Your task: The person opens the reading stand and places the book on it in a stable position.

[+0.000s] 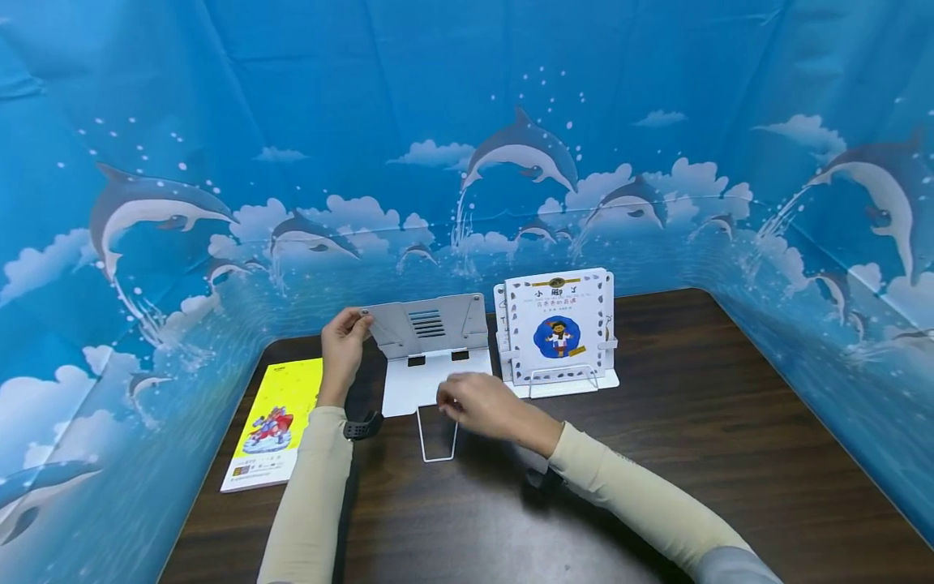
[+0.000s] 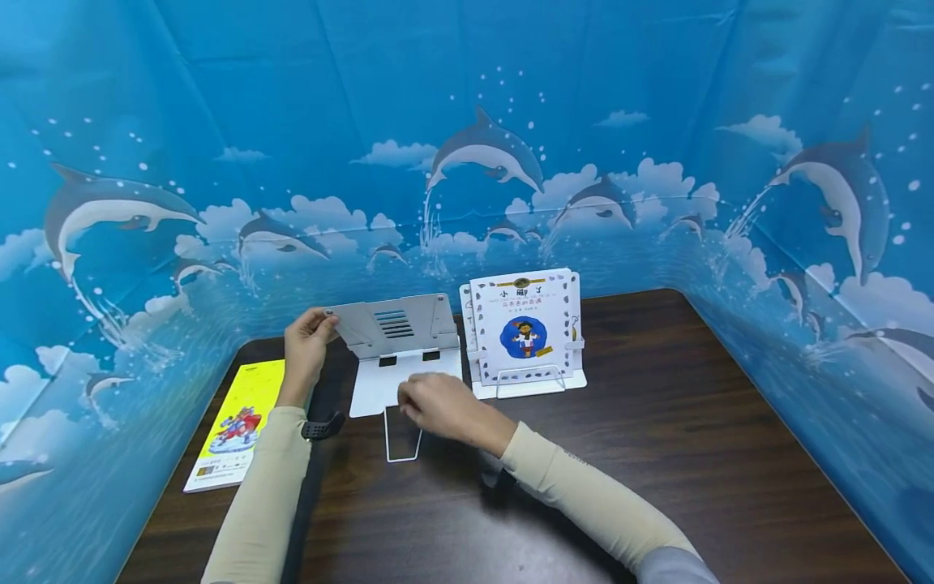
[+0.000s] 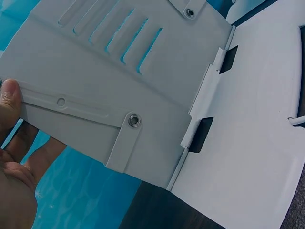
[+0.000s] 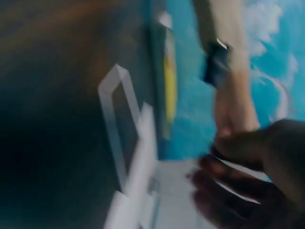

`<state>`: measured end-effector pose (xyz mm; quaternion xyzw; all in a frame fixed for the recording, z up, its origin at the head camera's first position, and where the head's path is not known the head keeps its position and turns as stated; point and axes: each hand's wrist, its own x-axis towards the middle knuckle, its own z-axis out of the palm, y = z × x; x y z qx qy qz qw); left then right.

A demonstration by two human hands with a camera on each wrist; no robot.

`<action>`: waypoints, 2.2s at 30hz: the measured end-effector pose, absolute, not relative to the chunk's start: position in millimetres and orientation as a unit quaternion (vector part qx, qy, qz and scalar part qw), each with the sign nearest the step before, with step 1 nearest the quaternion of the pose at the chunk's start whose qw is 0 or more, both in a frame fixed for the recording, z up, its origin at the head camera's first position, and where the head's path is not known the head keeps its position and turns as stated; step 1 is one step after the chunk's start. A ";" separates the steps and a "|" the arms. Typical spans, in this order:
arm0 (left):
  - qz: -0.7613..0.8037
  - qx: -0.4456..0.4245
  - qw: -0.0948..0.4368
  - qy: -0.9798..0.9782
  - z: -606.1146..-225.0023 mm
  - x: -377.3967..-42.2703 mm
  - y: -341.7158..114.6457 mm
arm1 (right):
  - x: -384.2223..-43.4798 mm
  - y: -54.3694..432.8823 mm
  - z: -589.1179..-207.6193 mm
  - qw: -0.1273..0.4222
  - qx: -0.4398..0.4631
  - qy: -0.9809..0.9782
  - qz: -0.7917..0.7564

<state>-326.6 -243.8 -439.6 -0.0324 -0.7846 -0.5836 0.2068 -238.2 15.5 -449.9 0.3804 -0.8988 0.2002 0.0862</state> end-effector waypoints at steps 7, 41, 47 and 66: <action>-0.588 -0.029 0.211 -0.780 -454.4 -338.2 -251.5 | -216.9 -0.2 -492.7 0.004 0.445 -0.892 0.082; -0.596 -0.051 0.203 -0.775 -455.2 -336.1 -253.3 | -285.9 9.6 -504.1 0.078 0.269 -0.902 0.329; -0.596 -0.046 0.195 -0.777 -459.0 -333.6 -253.4 | -294.6 11.0 -519.5 0.024 0.230 -0.901 0.368; -0.612 -0.028 0.205 -0.763 -467.6 -320.5 -254.7 | -302.6 11.6 -519.0 -0.002 0.189 -0.888 0.420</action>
